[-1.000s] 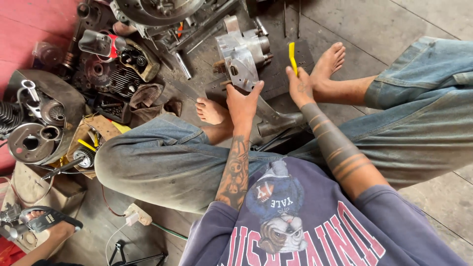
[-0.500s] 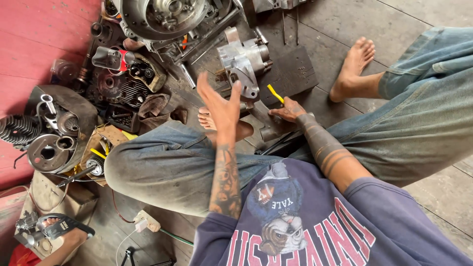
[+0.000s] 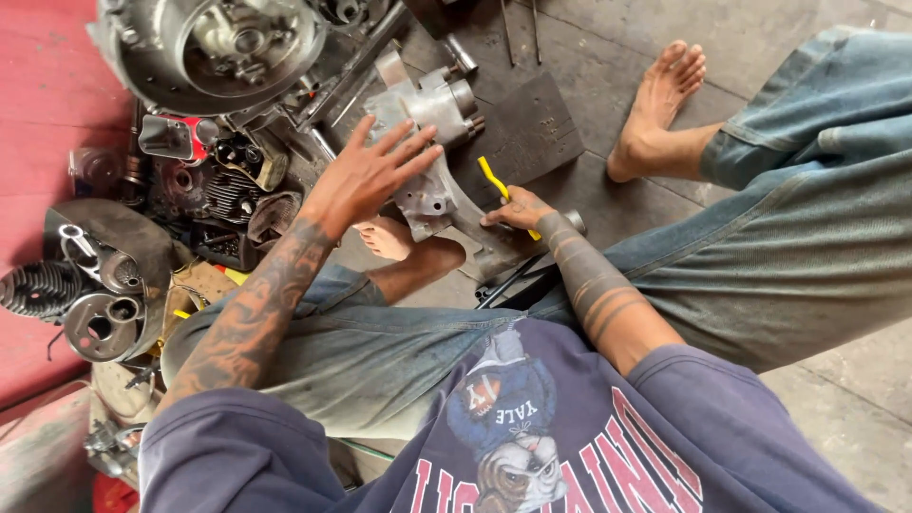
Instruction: Cleaning a motorcycle engine casing using a small brush to remove dirt or debris.
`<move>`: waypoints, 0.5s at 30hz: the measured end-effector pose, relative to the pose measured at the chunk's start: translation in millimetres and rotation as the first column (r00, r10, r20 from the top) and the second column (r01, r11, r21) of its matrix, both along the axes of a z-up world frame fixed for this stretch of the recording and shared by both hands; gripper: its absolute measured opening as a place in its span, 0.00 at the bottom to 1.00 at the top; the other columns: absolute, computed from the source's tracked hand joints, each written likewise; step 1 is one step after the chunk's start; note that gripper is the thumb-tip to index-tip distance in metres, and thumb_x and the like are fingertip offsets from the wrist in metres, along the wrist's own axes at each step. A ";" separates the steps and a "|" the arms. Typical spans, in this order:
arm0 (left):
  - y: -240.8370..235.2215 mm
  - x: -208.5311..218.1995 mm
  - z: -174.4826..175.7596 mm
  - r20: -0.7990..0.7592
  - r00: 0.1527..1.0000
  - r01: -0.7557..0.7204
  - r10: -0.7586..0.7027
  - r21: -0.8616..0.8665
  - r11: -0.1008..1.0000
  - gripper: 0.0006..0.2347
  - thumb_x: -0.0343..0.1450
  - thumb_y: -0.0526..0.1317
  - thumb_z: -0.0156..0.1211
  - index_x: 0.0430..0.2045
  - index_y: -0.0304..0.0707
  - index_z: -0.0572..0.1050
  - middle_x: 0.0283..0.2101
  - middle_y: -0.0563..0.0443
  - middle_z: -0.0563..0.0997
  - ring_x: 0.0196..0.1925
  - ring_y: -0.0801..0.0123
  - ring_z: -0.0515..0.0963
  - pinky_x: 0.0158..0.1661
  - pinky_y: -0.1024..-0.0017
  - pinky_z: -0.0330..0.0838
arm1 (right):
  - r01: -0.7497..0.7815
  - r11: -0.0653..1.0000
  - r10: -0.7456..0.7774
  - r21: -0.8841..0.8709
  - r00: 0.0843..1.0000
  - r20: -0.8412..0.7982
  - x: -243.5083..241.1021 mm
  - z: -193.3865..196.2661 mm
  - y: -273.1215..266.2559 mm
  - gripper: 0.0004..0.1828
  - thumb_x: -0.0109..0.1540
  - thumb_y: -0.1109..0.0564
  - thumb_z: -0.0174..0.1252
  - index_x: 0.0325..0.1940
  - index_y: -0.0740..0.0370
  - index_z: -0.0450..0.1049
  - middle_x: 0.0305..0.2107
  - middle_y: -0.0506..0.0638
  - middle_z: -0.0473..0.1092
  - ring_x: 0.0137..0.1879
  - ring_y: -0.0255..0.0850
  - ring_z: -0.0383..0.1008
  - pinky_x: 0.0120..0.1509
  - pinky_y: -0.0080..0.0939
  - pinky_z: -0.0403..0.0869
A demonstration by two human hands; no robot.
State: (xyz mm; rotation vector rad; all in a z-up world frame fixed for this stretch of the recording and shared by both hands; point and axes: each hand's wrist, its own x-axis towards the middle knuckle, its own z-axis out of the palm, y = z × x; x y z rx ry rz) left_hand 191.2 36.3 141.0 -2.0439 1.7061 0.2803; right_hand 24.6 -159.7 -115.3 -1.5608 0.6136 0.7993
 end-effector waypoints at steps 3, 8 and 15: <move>-0.9 6.0 -5.4 0.025 0.997 0.078 -0.077 -0.040 0.996 0.40 0.62 0.32 0.68 0.72 0.52 0.56 0.77 0.53 0.60 0.76 0.63 0.61 0.69 0.47 0.55 | 0.003 1.000 -0.003 0.004 1.000 0.027 0.7 -25.9 8.6 0.35 0.46 0.42 0.83 0.44 0.61 0.71 0.44 0.53 0.71 0.58 0.46 0.75 0.63 0.45 0.71; -7.9 22.6 -38.6 0.127 0.964 0.235 -0.231 -0.011 0.972 0.31 0.55 0.37 0.72 0.52 0.50 0.64 0.61 0.57 0.70 0.70 0.69 0.66 0.63 0.59 0.62 | -0.008 0.993 0.034 -0.120 0.977 0.212 -0.3 -31.5 21.6 0.30 0.49 0.40 0.77 0.42 0.56 0.69 0.41 0.58 0.74 0.53 0.57 0.77 0.55 0.55 0.75; -18.7 18.4 -16.6 0.061 0.977 0.205 -0.205 0.005 0.979 0.33 0.48 0.38 0.76 0.46 0.54 0.64 0.49 0.64 0.70 0.63 0.74 0.68 0.48 0.73 0.74 | -0.122 0.853 0.323 -0.508 0.887 0.329 -25.1 -11.5 64.5 0.48 0.45 0.36 0.79 0.54 0.61 0.60 0.47 0.61 0.63 0.51 0.65 0.75 0.51 0.65 0.80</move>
